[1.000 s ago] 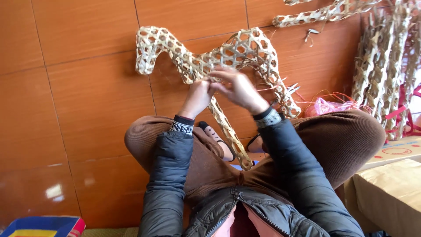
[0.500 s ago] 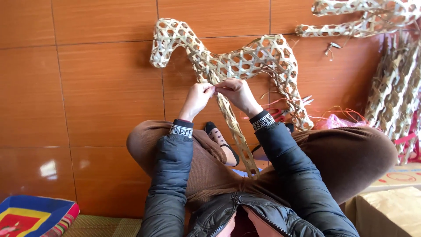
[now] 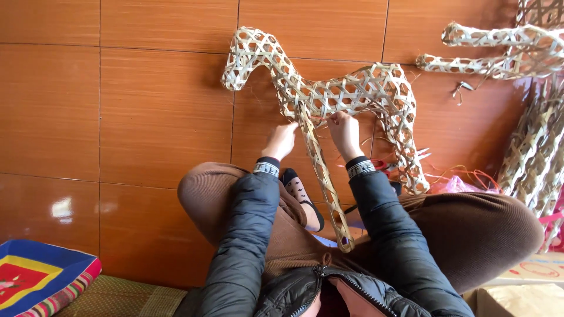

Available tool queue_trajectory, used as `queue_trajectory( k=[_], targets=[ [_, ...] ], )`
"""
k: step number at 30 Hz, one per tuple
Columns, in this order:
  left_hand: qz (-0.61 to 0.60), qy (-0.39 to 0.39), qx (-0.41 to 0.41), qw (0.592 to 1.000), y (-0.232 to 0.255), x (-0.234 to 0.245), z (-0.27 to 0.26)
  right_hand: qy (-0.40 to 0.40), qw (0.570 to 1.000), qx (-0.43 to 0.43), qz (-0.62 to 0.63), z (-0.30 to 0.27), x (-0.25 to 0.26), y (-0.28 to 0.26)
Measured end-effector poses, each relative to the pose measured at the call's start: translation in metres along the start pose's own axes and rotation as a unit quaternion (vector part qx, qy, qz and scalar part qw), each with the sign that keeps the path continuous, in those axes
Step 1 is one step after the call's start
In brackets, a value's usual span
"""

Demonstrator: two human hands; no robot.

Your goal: Weaving and assembling a large decorative giraffe figure using bamboo strips and scissors.

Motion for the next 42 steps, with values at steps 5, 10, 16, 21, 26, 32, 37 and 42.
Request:
queue_trajectory(
  k=[5,10,16,21,26,32,37,42],
  targets=[
    [0.096,-0.063,0.061,0.991,-0.017,-0.032,0.002,0.028,0.994,0.014,-0.100,-0.004,-0.010,-0.002],
    [0.080,-0.082,0.057,0.992,-0.019,-0.037,0.000,-0.044,0.985,0.008,-0.166,-0.004,-0.030,0.006],
    [0.040,-0.088,0.058,0.994,-0.039,-0.067,0.012,-0.010,0.996,-0.037,-0.077,0.000,-0.023,-0.003],
    [0.011,-0.066,0.029,0.997,-0.031,-0.060,0.006,0.073,0.996,0.017,0.044,-0.008,-0.011,-0.023],
    [-0.009,-0.065,0.032,0.997,-0.027,-0.061,0.001,0.115,0.993,0.022,0.014,-0.013,-0.001,-0.015],
    [-0.041,-0.037,0.019,0.998,0.003,-0.034,-0.008,0.067,0.995,0.014,-0.068,-0.008,-0.028,-0.002],
    [-0.039,-0.043,0.025,0.998,0.009,-0.028,-0.014,0.049,0.994,0.052,-0.084,0.000,-0.039,-0.002],
    [-0.017,-0.050,0.016,0.998,0.010,-0.030,-0.015,0.026,0.990,0.093,-0.098,0.004,-0.049,-0.002]
  ],
)
Point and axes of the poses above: each hand's wrist, its own z-axis towards the middle knuckle, its own x-axis out of the back of the hand, y = z × x, the point moved 9 cm from there along z, towards the middle knuckle, and after that the axes turned 4 degrees about -z, right-handed, at the moved point
